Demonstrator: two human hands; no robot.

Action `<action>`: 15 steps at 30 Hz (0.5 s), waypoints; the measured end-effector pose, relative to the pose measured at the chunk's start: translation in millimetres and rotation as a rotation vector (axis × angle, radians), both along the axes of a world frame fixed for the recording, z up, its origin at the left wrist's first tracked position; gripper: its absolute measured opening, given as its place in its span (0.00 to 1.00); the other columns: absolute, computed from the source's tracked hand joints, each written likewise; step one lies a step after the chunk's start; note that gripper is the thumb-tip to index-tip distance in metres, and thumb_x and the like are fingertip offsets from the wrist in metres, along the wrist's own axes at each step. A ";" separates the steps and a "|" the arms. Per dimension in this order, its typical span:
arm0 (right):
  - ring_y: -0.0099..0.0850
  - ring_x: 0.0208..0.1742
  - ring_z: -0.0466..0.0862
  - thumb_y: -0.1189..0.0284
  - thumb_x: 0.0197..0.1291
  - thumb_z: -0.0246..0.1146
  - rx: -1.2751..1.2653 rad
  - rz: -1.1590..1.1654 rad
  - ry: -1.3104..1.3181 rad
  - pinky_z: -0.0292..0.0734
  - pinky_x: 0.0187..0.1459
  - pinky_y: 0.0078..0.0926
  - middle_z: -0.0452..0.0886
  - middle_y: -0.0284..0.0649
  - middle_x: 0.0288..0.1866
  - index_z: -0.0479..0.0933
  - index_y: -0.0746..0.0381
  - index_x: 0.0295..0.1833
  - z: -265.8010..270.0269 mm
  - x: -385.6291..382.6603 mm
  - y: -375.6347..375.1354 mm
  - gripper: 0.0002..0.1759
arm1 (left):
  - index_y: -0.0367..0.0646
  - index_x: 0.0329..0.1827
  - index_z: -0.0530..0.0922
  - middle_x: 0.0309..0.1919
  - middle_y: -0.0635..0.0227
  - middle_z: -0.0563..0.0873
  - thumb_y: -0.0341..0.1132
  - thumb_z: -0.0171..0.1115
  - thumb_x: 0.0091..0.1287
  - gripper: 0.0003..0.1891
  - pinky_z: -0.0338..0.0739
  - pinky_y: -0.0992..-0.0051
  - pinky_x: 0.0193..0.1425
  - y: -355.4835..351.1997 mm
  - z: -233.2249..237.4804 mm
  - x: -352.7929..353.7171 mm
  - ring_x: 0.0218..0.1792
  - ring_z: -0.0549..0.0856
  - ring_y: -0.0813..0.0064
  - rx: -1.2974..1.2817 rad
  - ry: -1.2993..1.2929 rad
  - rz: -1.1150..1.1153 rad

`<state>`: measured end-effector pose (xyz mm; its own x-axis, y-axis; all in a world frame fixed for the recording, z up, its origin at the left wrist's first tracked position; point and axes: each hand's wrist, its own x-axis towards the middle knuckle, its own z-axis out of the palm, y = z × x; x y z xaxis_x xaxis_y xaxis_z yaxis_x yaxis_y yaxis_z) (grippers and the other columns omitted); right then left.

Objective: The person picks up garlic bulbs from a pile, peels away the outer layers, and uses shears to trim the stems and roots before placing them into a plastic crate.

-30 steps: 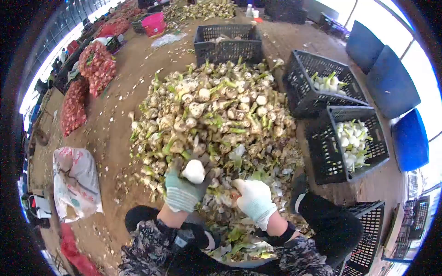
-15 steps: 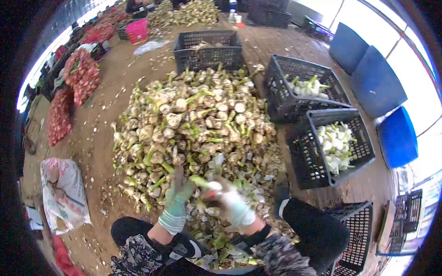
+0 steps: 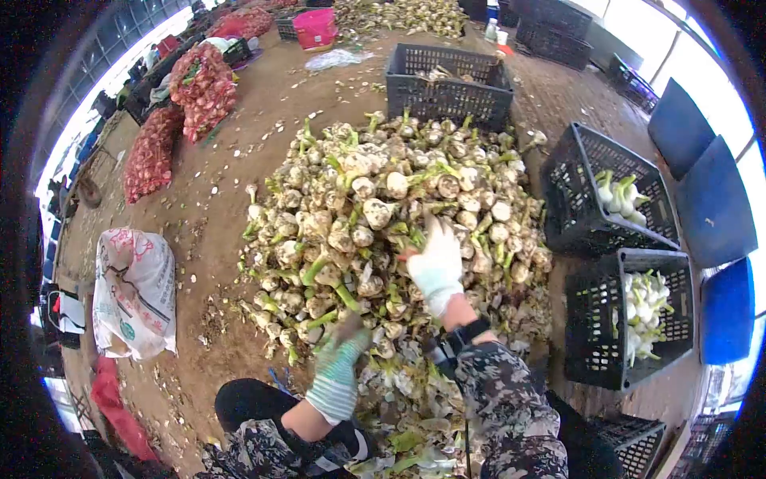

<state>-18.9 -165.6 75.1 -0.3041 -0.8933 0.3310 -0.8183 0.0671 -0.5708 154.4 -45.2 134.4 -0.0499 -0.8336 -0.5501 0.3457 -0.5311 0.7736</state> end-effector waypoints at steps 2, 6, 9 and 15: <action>0.48 0.59 0.67 0.67 0.40 0.68 -0.031 0.115 0.147 0.65 0.57 0.40 0.67 0.49 0.60 0.64 0.60 0.60 34.0 30.9 -22.8 0.37 | 0.30 0.63 0.61 0.59 0.55 0.70 0.31 0.59 0.61 0.28 0.63 0.75 0.62 2.6 -4.9 -0.2 0.58 0.70 0.69 -0.048 -0.014 -0.032; 0.47 0.56 0.69 0.71 0.40 0.66 0.151 0.240 0.389 0.66 0.56 0.39 0.72 0.45 0.54 0.65 0.55 0.60 8.7 46.1 -67.6 0.36 | 0.30 0.63 0.61 0.59 0.55 0.70 0.31 0.58 0.62 0.28 0.63 0.75 0.62 -4.5 0.2 4.3 0.58 0.70 0.69 -0.045 -0.008 -0.064; 0.44 0.49 0.74 0.77 0.36 0.65 0.124 0.220 -0.160 0.70 0.52 0.36 0.73 0.48 0.49 0.65 0.63 0.58 17.3 43.8 -52.0 0.36 | 0.31 0.63 0.62 0.60 0.56 0.69 0.32 0.57 0.62 0.27 0.62 0.75 0.63 -12.0 6.7 13.1 0.59 0.70 0.70 0.040 -0.004 -0.060; 0.44 0.51 0.74 0.78 0.32 0.71 -0.071 0.228 -0.629 0.70 0.52 0.34 0.71 0.50 0.52 0.63 0.67 0.60 75.7 57.7 93.6 0.42 | 0.42 0.59 0.70 0.32 0.76 0.78 0.39 0.58 0.64 0.22 0.72 0.86 0.33 -13.1 19.0 18.8 0.32 0.75 0.87 0.128 0.308 -0.016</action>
